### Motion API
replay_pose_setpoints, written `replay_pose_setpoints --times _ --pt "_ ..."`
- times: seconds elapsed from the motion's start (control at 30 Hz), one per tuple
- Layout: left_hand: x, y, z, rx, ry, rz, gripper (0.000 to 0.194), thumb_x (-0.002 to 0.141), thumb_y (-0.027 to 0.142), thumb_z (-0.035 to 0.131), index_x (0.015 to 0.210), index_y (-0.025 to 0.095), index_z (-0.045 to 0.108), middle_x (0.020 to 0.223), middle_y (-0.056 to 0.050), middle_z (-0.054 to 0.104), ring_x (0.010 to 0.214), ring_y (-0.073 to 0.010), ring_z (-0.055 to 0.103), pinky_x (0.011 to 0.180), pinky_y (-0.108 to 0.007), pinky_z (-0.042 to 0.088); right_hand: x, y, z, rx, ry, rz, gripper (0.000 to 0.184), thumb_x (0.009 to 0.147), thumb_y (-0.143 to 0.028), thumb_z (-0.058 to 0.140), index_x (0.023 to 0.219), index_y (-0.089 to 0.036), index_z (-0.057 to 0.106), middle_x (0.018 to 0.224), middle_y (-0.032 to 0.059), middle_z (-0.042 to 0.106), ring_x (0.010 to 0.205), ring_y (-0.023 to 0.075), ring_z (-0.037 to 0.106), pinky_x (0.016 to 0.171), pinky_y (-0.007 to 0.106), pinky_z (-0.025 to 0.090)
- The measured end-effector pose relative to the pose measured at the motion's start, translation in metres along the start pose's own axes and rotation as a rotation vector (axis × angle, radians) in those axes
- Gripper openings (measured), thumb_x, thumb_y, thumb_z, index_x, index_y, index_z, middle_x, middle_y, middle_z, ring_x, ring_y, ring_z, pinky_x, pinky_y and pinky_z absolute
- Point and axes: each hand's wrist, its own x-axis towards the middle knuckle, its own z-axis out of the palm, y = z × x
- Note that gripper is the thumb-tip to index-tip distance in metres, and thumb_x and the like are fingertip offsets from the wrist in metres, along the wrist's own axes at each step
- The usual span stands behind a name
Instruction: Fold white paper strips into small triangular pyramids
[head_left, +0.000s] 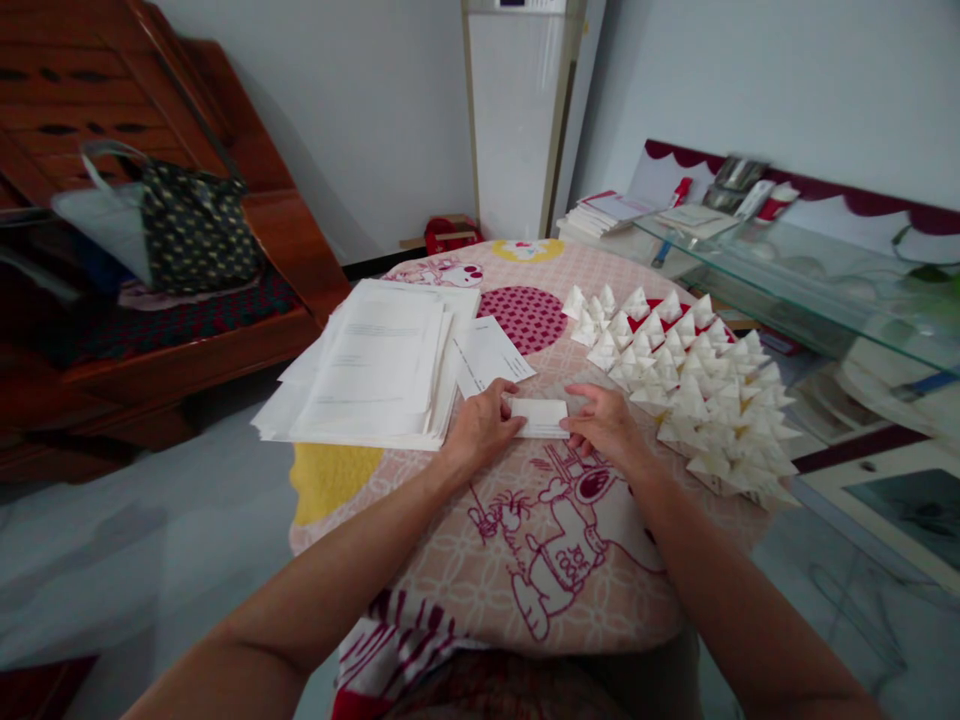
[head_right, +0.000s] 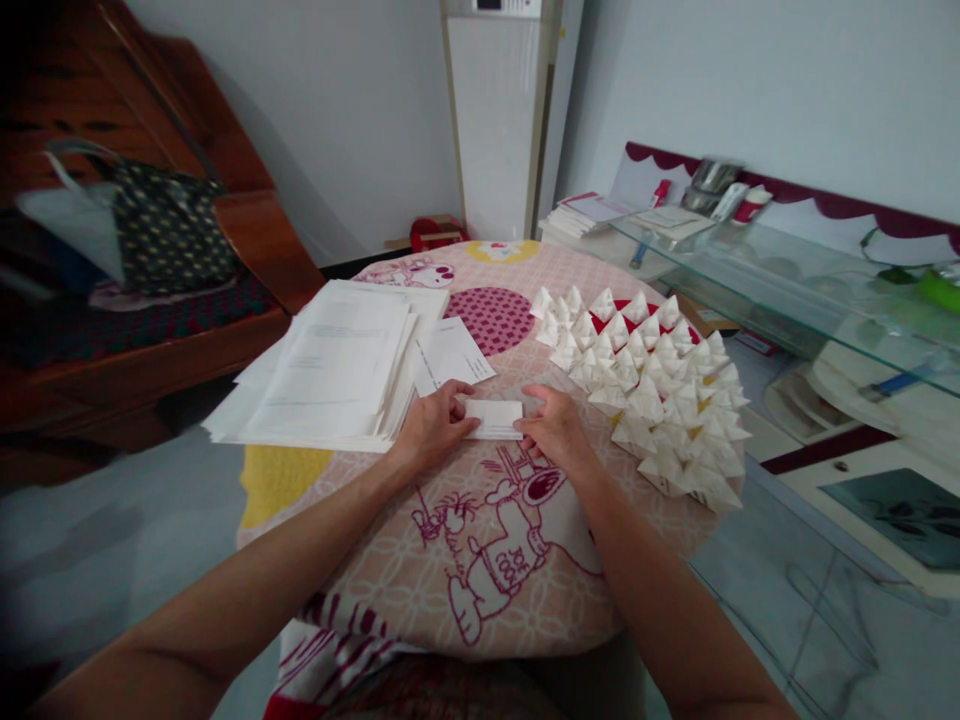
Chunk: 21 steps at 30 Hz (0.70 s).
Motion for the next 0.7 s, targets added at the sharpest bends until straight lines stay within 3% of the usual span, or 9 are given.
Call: replay_pose_setpoints --times 0.17,0.27,0.5,0.7 --pt "0.0013 0.0023 -0.0003 0.039 0.003 -0.014 0.044 0.082 0.016 0.07 0.124 0.018 0.059 0.072 0.004 0.066 0.071 -0.0166 0.064 0.072 -0.027 0.045 0.0012 0.0 0.0037 -0.018 0.07 0.044 0.022 0.077 -0.003 0.068 0.091 -0.018 0.06 0.051 -0.0071 0.059 0.041 0.0122 0.059 0.035 0.019 0.041" --pt "0.0017 0.0022 0.0007 0.056 0.011 -0.007 0.044 0.082 0.016 0.069 0.124 0.018 0.059 0.073 0.004 0.066 0.071 -0.0167 0.065 0.071 -0.027 0.046 0.0015 -0.0001 0.0066 -0.03 0.095 0.045 0.018 0.078 -0.004 0.067 0.077 -0.019 0.058 0.051 -0.0051 0.06 0.042 0.0123 0.06 0.035 0.019 0.042" --pt "0.0033 0.001 0.002 0.068 0.015 -0.025 0.043 0.082 0.018 0.07 0.124 0.017 0.059 0.074 0.003 0.067 0.07 -0.0166 0.064 0.069 -0.027 0.044 0.0059 0.0069 0.0092 -0.048 0.113 0.051 0.01 0.078 -0.007 0.066 0.075 -0.017 0.065 0.048 -0.0036 0.06 0.043 0.0143 0.061 0.033 0.02 0.041" --pt "0.0042 0.0003 0.0023 0.059 0.009 -0.026 0.043 0.082 0.017 0.07 0.124 0.017 0.059 0.074 0.003 0.067 0.071 -0.0169 0.064 0.07 -0.028 0.045 0.002 0.0051 0.0086 -0.084 0.139 0.025 0.008 0.077 -0.011 0.066 0.081 -0.015 0.07 0.059 -0.001 0.068 0.042 0.0122 0.059 0.034 0.019 0.04"
